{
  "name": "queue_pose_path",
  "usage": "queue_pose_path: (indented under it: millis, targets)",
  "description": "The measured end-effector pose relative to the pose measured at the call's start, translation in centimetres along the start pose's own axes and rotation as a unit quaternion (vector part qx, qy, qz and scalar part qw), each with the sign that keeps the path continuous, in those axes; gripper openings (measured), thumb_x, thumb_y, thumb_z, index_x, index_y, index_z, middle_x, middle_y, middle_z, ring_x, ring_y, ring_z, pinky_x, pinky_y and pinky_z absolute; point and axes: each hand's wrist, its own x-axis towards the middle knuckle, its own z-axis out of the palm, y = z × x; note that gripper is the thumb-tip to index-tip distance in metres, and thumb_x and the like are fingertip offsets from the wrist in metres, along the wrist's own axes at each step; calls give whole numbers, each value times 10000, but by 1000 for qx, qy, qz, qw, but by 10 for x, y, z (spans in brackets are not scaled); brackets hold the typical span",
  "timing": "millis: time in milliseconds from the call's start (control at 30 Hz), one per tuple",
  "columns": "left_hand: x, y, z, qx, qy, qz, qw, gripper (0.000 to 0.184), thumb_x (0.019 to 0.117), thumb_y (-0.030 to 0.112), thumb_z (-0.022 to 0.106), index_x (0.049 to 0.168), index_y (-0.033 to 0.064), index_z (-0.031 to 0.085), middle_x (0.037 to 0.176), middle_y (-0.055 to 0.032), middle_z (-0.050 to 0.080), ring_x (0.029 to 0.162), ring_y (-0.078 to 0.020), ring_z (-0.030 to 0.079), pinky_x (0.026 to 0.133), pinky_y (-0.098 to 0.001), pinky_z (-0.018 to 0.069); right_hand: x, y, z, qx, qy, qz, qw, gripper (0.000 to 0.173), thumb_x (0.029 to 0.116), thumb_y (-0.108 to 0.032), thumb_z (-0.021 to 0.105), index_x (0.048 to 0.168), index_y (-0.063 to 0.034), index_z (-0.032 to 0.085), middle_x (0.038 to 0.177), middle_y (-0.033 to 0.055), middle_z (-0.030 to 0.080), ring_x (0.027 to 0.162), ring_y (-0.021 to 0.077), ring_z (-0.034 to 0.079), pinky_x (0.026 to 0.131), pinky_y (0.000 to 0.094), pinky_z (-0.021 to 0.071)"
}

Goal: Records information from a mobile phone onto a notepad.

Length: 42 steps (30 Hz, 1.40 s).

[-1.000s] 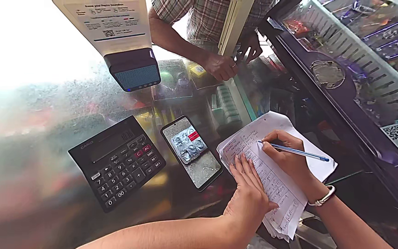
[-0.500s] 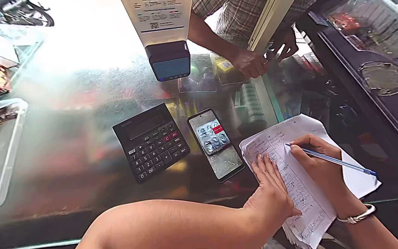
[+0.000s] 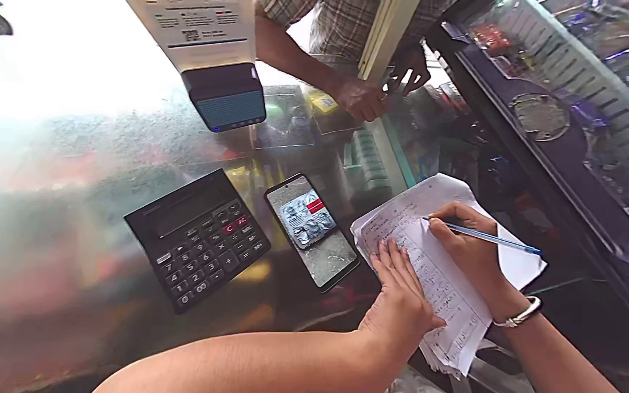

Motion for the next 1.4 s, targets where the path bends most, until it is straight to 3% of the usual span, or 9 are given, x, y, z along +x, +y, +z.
queue_pose_path:
  millis: [367, 567, 667, 733, 867, 1100, 1200, 1333, 1400]
  targets:
    - [2, -2, -8, -37, -46, -4, 998, 1013, 946, 670, 451, 1386, -243, 435, 1409, -418, 490, 1313, -527, 528, 985, -611, 475, 0, 0, -1, 7, -3, -2, 1000, 112, 827, -133, 627, 773, -38, 651, 737, -76, 625, 672, -109, 557, 613, 60, 450]
    - [31, 16, 18, -150, -182, -4, 972, 1008, 998, 633, 425, 1507, -213, 224, 1564, -475, 130, 1463, -634, 164, 1054, -778, 282, -2, -21, -2, 57, -48, -54, 996, 199, 944, -140, 625, 1065, 16, 650, 912, -59, 704, 812, -64, 649, 752, 127, 554]
    - [39, 18, 21, -181, -209, -14, 961, 1038, 984, 652, 453, 1533, -187, 186, 1594, -449, 55, 1486, -620, 79, 1090, -774, 223, -1, -59, -1, 47, -166, -132, 976, 257, 1061, -307, 550, 1195, -118, 663, 1044, -34, 751, 968, -5, 692, 876, 164, 559]
    - [40, 21, 27, -133, -202, -14, 970, 1070, 965, 701, 408, 1528, -185, 205, 1588, -450, 101, 1473, -624, 140, 1052, -766, 275, 8, -79, 14, 24, -219, -219, 950, 263, 1078, -277, 495, 1167, -121, 687, 1072, 19, 751, 1001, 71, 669, 914, 200, 504]
    - [34, 25, 40, -81, -107, 47, 990, 809, 1045, 574, 346, 1224, -173, 600, 1317, -423, 533, 1255, -570, 529, 979, -682, 427, 38, -94, 65, -44, -294, -295, 908, 391, 963, -439, 653, 1110, -77, 669, 1117, 42, 728, 1150, 219, 625, 975, 380, 477]
    - [31, 24, 47, -239, -103, 83, 962, 524, 1066, 399, 471, 1148, -66, 698, 1321, -344, 581, 1309, -487, 514, 1084, -608, 381, 48, -92, 92, -74, -277, -333, 898, 112, 928, -164, 628, 937, -98, 718, 832, 17, 688, 883, 182, 626, 835, 340, 439]
    - [34, 17, 32, -259, -169, 70, 948, 612, 1075, 427, 451, 1285, -131, 590, 1424, -447, 401, 1385, -589, 359, 1095, -764, 221, 47, -83, 93, -1, -249, -320, 914, 98, 916, -162, 646, 949, -90, 702, 835, 3, 681, 910, 118, 599, 875, 259, 423]
    - [1, 19, 76, -144, 179, 10, 973, 614, 932, 542, 591, 961, -53, 741, 935, -226, 734, 900, -350, 741, 735, -482, 603, 46, -84, 89, 57, -294, -360, 884, 81, 969, -171, 558, 916, -113, 580, 922, 11, 747, 1066, 142, 628, 993, 297, 384]
    - [-5, 10, 49, -159, 102, 29, 981, 561, 976, 471, 572, 997, -66, 731, 983, -218, 738, 961, -331, 737, 801, -441, 596, 46, -84, 89, 24, -292, -394, 871, 128, 970, -135, 531, 879, -108, 617, 799, 23, 686, 996, 184, 620, 999, 337, 359]
